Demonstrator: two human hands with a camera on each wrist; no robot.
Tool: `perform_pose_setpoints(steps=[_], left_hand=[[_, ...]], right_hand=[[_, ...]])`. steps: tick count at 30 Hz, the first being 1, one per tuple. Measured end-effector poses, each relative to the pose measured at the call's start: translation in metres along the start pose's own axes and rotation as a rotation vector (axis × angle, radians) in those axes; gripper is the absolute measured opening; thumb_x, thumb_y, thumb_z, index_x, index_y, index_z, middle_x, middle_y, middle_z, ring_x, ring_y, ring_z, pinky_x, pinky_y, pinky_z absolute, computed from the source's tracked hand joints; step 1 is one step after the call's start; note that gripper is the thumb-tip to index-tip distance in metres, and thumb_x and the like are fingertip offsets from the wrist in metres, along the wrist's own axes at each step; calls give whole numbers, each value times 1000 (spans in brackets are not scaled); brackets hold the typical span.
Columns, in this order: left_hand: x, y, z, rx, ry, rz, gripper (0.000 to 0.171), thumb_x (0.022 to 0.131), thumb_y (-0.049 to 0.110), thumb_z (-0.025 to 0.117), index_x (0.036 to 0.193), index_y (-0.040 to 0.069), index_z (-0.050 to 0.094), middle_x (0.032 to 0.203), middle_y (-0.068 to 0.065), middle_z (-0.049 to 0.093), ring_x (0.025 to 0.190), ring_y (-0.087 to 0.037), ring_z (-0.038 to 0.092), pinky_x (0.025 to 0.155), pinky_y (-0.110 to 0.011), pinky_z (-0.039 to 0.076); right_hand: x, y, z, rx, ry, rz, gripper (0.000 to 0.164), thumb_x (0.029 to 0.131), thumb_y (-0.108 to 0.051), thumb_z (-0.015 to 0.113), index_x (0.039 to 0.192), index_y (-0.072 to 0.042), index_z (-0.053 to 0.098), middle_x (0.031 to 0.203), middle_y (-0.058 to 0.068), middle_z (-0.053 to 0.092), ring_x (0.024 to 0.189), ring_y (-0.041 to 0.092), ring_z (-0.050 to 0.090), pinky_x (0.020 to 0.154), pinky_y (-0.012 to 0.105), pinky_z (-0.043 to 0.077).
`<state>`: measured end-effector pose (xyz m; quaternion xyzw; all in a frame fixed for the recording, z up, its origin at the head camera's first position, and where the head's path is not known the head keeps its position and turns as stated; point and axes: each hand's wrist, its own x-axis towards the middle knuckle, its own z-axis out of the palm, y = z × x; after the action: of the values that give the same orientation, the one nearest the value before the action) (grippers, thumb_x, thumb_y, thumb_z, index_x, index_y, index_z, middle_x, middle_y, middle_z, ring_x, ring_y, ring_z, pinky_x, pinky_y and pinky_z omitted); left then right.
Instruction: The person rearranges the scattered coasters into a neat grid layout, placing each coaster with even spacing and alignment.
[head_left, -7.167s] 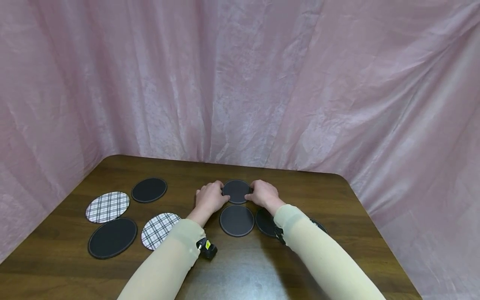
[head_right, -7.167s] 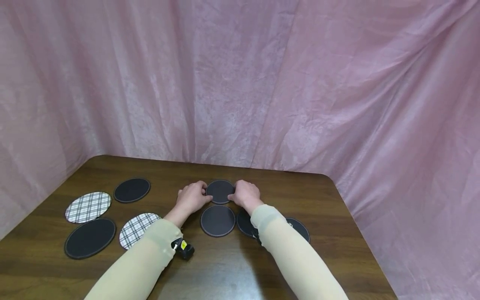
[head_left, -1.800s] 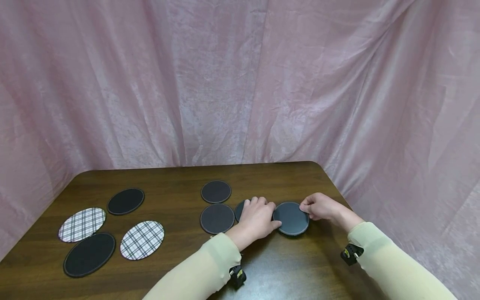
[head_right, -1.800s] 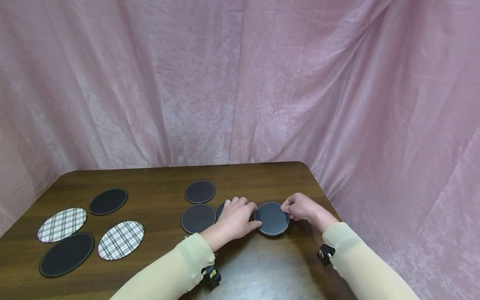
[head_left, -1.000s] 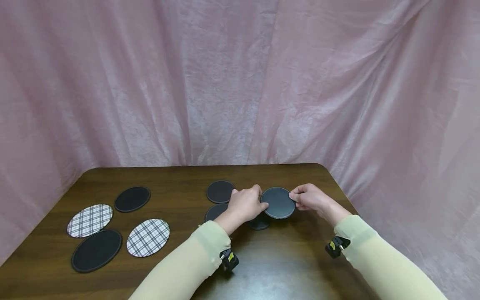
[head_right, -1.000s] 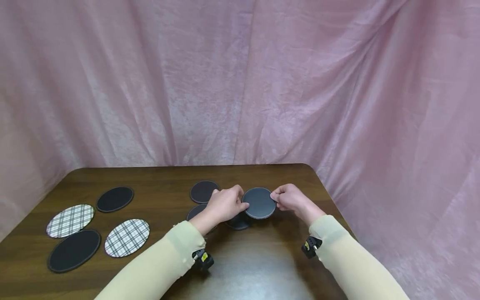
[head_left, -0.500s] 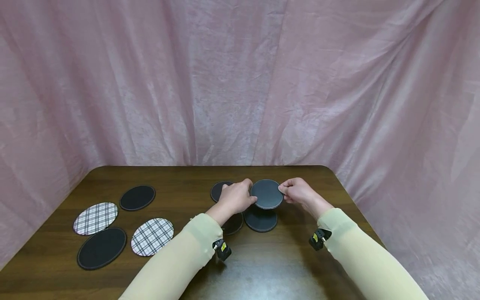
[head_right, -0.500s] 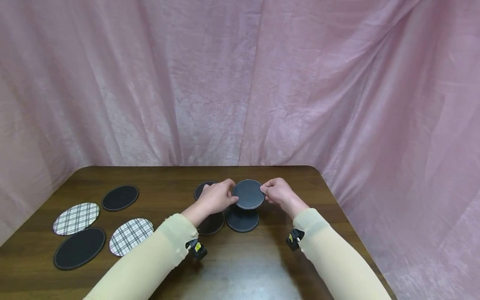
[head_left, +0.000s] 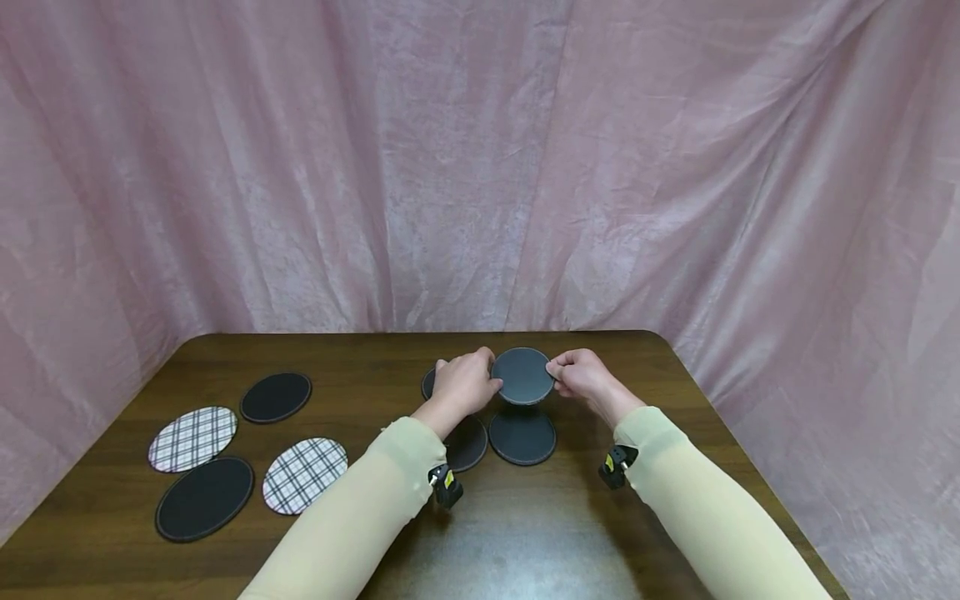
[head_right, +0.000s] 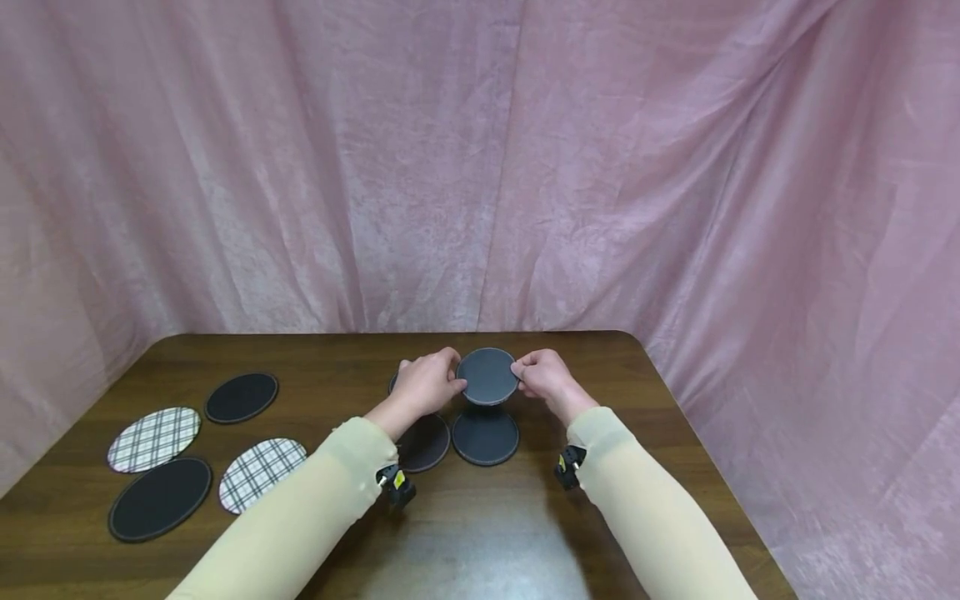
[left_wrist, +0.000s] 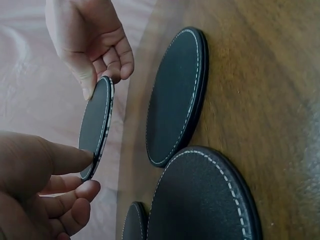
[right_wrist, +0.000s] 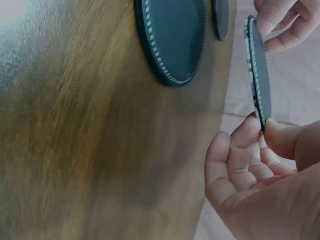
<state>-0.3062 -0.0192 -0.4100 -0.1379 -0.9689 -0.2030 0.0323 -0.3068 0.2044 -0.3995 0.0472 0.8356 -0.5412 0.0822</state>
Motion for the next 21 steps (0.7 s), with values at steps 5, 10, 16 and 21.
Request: perform_pose_setpoints(steps=[5, 10, 16, 21], left_hand=[[4, -3, 1, 22, -3, -8, 40, 104, 32, 80, 137, 12, 70, 110, -4, 76, 108, -31, 71, 99, -53, 44], [8, -4, 5, 61, -6, -19, 45, 103, 32, 81, 142, 13, 70, 131, -9, 75, 121, -34, 67, 102, -54, 44], [14, -8, 12, 82, -14, -13, 46, 103, 30, 82, 144, 13, 70, 135, -9, 74, 126, -34, 65, 104, -54, 45], [19, -10, 15, 96, -38, -5, 46, 104, 30, 81, 145, 14, 71, 138, -9, 72, 129, -34, 63, 105, -55, 44]], right_hand=[[12, 9, 6, 27, 20, 4, 21, 112, -7, 62, 122, 12, 68, 85, 6, 61, 74, 13, 61, 70, 24, 57], [18, 13, 11, 35, 46, 9, 21, 112, -7, 63, 121, 11, 69, 87, 7, 62, 74, 13, 61, 71, 24, 58], [22, 14, 14, 25, 61, 15, 21, 112, -6, 63, 122, 12, 68, 90, 7, 62, 74, 11, 61, 74, 25, 58], [24, 12, 15, -1, 70, 17, 21, 112, -7, 63, 120, 12, 69, 88, 7, 62, 74, 11, 62, 74, 26, 58]])
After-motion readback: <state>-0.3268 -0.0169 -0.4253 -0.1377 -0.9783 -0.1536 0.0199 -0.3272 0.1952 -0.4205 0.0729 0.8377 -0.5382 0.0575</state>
